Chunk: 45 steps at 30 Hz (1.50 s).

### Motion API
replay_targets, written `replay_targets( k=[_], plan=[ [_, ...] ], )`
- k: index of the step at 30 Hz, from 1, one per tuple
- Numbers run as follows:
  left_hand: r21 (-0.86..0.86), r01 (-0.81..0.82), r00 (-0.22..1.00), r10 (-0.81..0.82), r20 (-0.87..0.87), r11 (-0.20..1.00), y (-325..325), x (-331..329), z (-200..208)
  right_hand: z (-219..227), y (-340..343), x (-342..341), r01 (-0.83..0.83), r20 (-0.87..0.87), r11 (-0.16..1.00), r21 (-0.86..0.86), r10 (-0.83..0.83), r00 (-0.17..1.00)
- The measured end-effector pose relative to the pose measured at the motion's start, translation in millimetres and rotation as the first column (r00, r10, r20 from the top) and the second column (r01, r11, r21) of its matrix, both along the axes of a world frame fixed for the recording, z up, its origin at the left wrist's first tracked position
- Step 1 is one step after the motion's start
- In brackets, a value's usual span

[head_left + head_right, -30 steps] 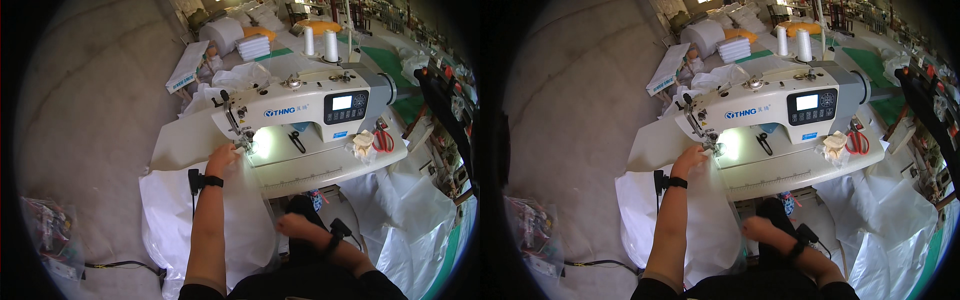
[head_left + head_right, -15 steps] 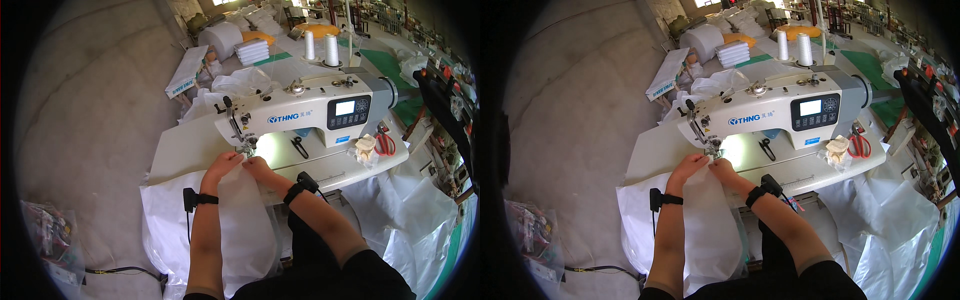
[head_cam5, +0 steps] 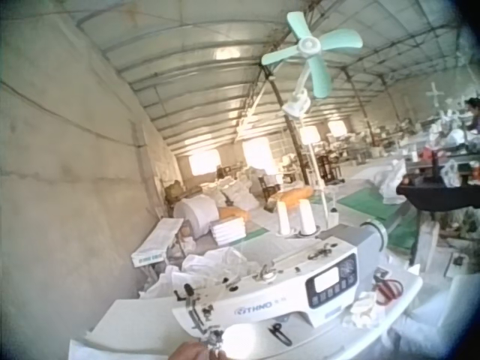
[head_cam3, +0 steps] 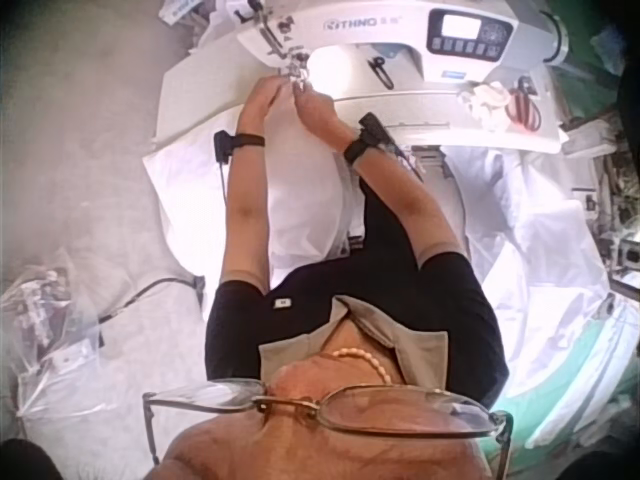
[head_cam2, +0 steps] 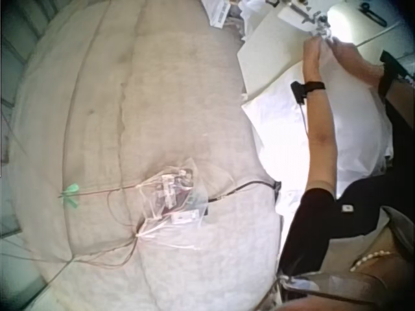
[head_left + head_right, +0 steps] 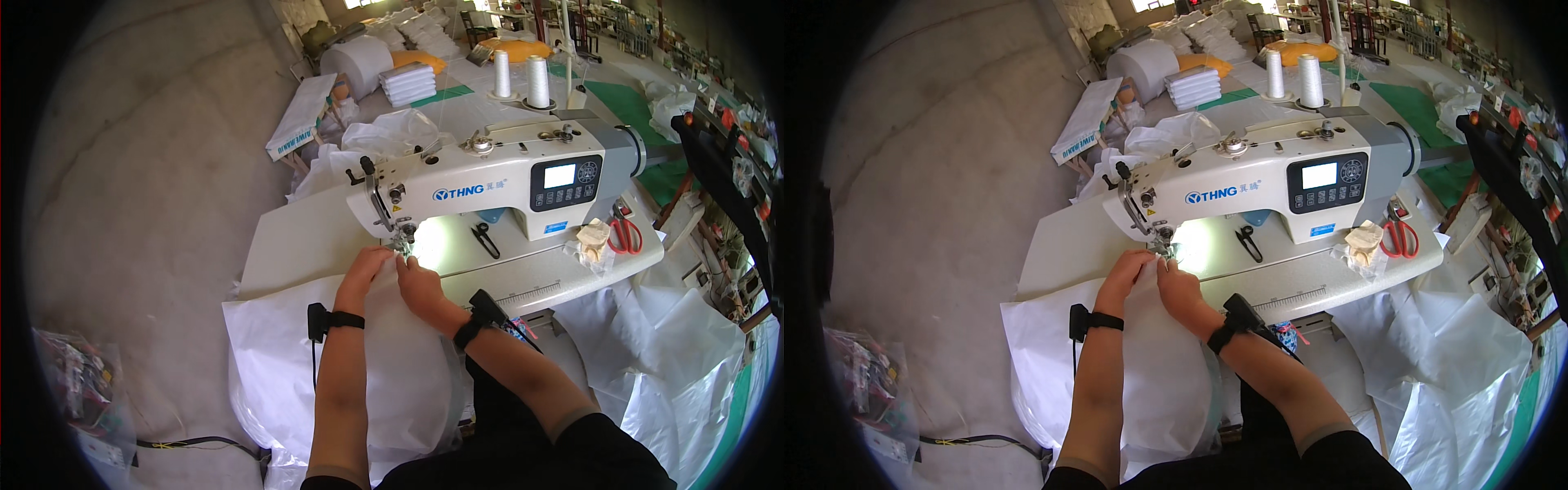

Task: The person sews a white fabric sheet using a sewing machine, guiding the material under the needle by hand. They repeatedly reposition the fabric, fold the edges, and move the machine's table extension to reach and pull more fabric from underneath.

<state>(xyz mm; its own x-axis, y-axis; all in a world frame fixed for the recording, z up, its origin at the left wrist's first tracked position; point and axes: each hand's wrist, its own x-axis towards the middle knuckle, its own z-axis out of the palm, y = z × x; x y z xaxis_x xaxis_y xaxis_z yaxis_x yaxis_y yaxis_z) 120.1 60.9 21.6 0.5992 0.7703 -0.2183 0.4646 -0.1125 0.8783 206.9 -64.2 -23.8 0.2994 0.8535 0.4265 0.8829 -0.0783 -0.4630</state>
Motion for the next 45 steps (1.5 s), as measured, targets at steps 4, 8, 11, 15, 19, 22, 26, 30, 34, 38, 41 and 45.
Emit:
replay_targets(
  k=[4,8,11,15,19,22,26,30,34,38,41,45],
  plan=[
    [0.027,0.144,0.989,-0.143,-0.023,0.989,-5,3,3,-1,-5,1,0.020,0.154,0.999,0.032,-0.025,0.988],
    [0.049,0.101,0.989,-0.105,0.101,0.994,-9,8,0,-3,-23,4,0.080,-0.522,0.996,0.040,-0.047,0.852],
    [0.046,0.100,0.995,-0.100,0.002,0.994,-7,11,-2,-10,-60,2,-0.251,-0.624,0.938,-0.240,0.049,0.780],
    [0.055,0.143,0.989,-0.139,-0.056,0.988,-5,12,-5,-8,-112,-3,-0.395,-0.198,0.842,-0.367,0.345,0.918],
    [-0.072,0.126,0.991,-0.128,-0.023,0.989,-4,14,-8,13,-88,31,-0.140,-0.189,0.979,-0.146,0.112,0.976],
    [-0.168,0.127,0.989,-0.112,0.093,0.978,-3,14,-8,21,-20,53,-0.174,-0.957,0.985,-0.005,0.045,0.285],
    [-0.269,0.114,0.976,-0.058,0.209,0.956,-2,12,-8,4,13,54,-0.413,-0.961,0.899,0.144,0.027,-0.275],
    [-0.043,0.072,0.994,-0.068,0.085,0.996,-6,10,-8,0,11,30,-0.234,-0.715,0.955,-0.182,0.035,0.698],
    [0.180,0.137,0.990,-0.130,-0.050,0.974,-9,12,-11,11,-2,12,-0.028,-0.029,0.952,-0.305,0.020,0.999],
    [0.361,0.193,0.979,-0.203,-0.008,0.913,-5,16,-20,21,-10,2,0.041,0.128,0.953,-0.301,-0.003,0.992],
    [0.450,0.177,0.982,-0.190,-0.017,0.875,-4,20,-31,19,-24,-2,0.053,0.120,0.970,-0.237,-0.025,0.992],
    [0.786,0.075,0.995,0.001,-0.095,0.614,-16,27,-45,12,-40,-10,0.047,0.149,0.970,-0.240,-0.011,0.989]
  ],
)
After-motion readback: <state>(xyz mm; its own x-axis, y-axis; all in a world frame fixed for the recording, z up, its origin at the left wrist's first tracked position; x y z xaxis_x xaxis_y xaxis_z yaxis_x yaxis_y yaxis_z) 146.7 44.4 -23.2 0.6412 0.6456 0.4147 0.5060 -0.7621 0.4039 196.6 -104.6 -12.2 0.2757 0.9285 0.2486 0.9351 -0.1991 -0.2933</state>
